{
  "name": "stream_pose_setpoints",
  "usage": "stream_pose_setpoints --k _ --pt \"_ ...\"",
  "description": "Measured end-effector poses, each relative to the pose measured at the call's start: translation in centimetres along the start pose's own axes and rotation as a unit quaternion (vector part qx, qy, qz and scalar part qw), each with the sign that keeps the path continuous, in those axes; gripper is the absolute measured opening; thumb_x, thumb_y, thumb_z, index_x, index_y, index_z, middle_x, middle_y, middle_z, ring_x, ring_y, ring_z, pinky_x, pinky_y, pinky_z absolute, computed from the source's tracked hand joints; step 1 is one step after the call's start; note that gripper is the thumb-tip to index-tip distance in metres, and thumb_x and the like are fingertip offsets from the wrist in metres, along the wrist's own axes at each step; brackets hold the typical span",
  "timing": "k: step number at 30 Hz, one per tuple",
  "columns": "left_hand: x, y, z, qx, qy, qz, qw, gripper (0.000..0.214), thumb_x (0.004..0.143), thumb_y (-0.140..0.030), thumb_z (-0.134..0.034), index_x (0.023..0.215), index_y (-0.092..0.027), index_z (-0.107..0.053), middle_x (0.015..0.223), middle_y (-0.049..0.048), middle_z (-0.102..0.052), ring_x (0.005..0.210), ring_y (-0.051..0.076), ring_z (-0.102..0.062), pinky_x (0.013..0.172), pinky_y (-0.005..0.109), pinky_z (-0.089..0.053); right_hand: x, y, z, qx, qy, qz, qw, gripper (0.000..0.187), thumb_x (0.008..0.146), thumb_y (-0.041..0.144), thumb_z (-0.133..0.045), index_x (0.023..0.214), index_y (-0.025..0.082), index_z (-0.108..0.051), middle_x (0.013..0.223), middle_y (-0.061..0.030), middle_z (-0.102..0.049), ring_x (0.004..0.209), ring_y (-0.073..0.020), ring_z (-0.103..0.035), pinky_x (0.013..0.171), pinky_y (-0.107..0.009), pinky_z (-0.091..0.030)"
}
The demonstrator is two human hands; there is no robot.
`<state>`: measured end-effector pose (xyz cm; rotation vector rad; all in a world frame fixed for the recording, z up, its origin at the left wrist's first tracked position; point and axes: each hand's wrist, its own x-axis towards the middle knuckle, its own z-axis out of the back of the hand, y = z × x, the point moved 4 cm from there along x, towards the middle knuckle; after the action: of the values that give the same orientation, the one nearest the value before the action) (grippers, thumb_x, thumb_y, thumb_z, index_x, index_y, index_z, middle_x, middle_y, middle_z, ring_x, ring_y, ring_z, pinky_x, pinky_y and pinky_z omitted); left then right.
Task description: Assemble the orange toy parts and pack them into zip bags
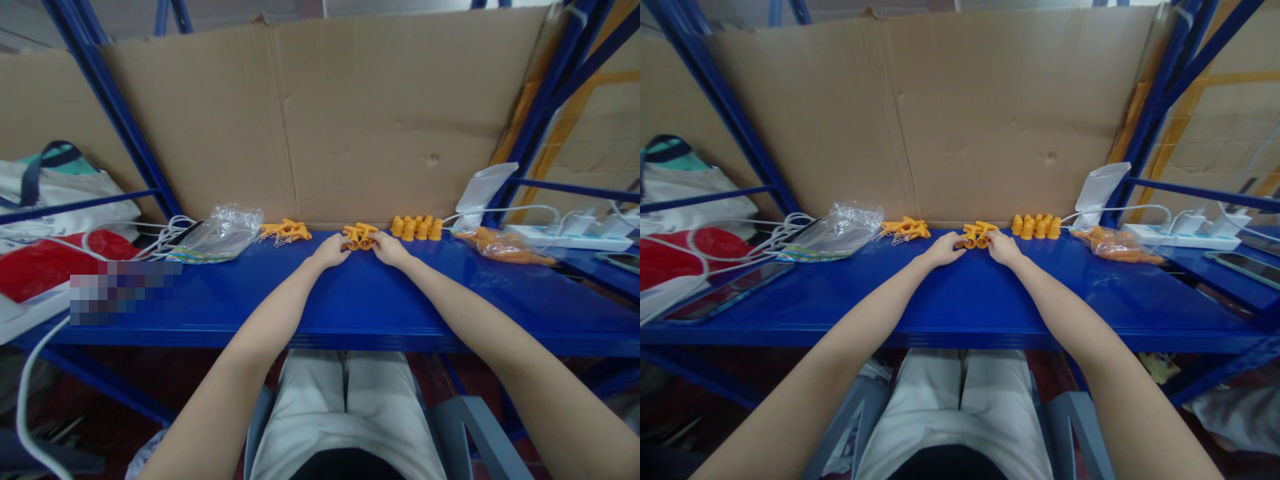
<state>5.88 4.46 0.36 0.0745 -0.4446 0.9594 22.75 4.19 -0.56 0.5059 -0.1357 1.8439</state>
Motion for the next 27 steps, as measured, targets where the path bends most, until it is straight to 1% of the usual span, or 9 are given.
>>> stream_pose_setpoints --k 3,6,10,14,17,19,22,24,27 --pt "0.0 0.2 -0.7 0.007 0.022 -0.005 1.000 0.047 0.084 -0.025 -0.059 0.130 -0.018 -0.058 0.119 0.0108 -0.063 0.112 0.023 -0.060 0.101 0.033 -0.045 0.4 -0.5 -0.3 0.033 -0.013 0.012 0.999 0.038 0.091 0.012 -0.043 0.125 0.015 -0.060 0.132 -0.0129 -0.059 0.120 -0.0222 -0.056 0.101 -0.034 -0.044" --pt "0.1 0.3 -1.3 0.007 0.037 -0.009 0.999 0.053 0.086 -0.028 -0.057 0.137 -0.015 -0.051 0.130 0.0133 -0.058 0.121 0.024 -0.055 0.106 0.035 -0.041 0.6 -0.8 -0.3 0.039 -0.020 0.006 0.999 0.038 0.089 0.010 -0.044 0.124 0.011 -0.059 0.131 -0.0155 -0.058 0.122 -0.0226 -0.055 0.103 -0.033 -0.042" --pt "0.3 0.3 -1.9 0.003 0.044 -0.026 0.999 0.056 0.087 -0.031 -0.053 0.141 -0.016 -0.046 0.136 0.0132 -0.055 0.126 0.025 -0.051 0.109 0.037 -0.038 0.3 -1.1 0.3 0.000 -0.025 -0.050 0.998 0.039 0.090 0.016 -0.047 0.127 0.013 -0.056 0.129 -0.0161 -0.057 0.117 -0.0270 -0.057 0.098 -0.037 -0.046" --pt "0.4 0.1 -2.3 0.006 0.048 -0.033 0.998 0.060 0.089 -0.035 -0.051 0.143 -0.011 -0.042 0.140 0.0166 -0.051 0.131 0.026 -0.047 0.111 0.037 -0.036 0.0 -1.3 0.7 -0.023 -0.031 -0.079 0.996 0.034 0.088 0.018 -0.050 0.121 0.013 -0.058 0.122 -0.0173 -0.058 0.110 -0.0280 -0.060 0.093 -0.036 -0.049" --pt "0.3 -0.1 -2.4 0.010 0.052 -0.026 0.998 0.060 0.090 -0.037 -0.048 0.144 -0.011 -0.040 0.140 0.0176 -0.051 0.131 0.027 -0.047 0.110 0.037 -0.036 0.4 -2.1 0.2 0.013 -0.039 -0.081 0.996 0.033 0.085 0.011 -0.048 0.116 0.009 -0.059 0.118 -0.0180 -0.059 0.103 -0.0248 -0.062 0.093 -0.034 -0.048" --pt "0.3 -0.3 -2.4 0.016 0.060 -0.016 0.998 0.061 0.091 -0.037 -0.046 0.145 -0.008 -0.038 0.141 0.0194 -0.050 0.133 0.027 -0.046 0.110 0.037 -0.036 0.9 -2.8 -0.3 0.051 -0.055 -0.077 0.994 0.034 0.082 0.006 -0.047 0.114 0.008 -0.060 0.114 -0.0174 -0.061 0.100 -0.0222 -0.063 0.092 -0.032 -0.049" --pt "0.3 -0.6 -2.4 0.023 0.069 -0.006 0.997 0.062 0.093 -0.036 -0.044 0.146 -0.006 -0.035 0.145 0.0209 -0.046 0.136 0.028 -0.042 0.111 0.037 -0.035 1.5 -3.8 -0.8 0.091 -0.078 -0.082 0.989 0.034 0.078 0.003 -0.048 0.109 0.009 -0.061 0.105 -0.0137 -0.064 0.095 -0.0202 -0.064 0.085 -0.030 -0.052" --pt "0.3 -0.8 -2.5 0.020 0.071 -0.006 0.997 0.061 0.094 -0.035 -0.042 0.147 -0.006 -0.033 0.146 0.0200 -0.045 0.137 0.027 -0.041 0.112 0.037 -0.033 1.6 -4.2 -0.9 0.100 -0.082 -0.093 0.987 0.034 0.077 0.003 -0.048 0.107 0.011 -0.062 0.100 -0.0120 -0.066 0.094 -0.0200 -0.064 0.083 -0.030 -0.052" --pt "0.3 -1.0 -2.7 0.008 0.078 -0.012 0.997 0.057 0.095 -0.033 -0.039 0.146 -0.008 -0.035 0.149 0.0175 -0.042 0.139 0.024 -0.039 0.113 0.036 -0.032 1.4 -4.1 -0.4 0.094 -0.065 -0.107 0.988 0.034 0.079 0.005 -0.047 0.110 0.010 -0.062 0.106 -0.0137 -0.067 0.099 -0.0214 -0.064 0.087 -0.031 -0.051"
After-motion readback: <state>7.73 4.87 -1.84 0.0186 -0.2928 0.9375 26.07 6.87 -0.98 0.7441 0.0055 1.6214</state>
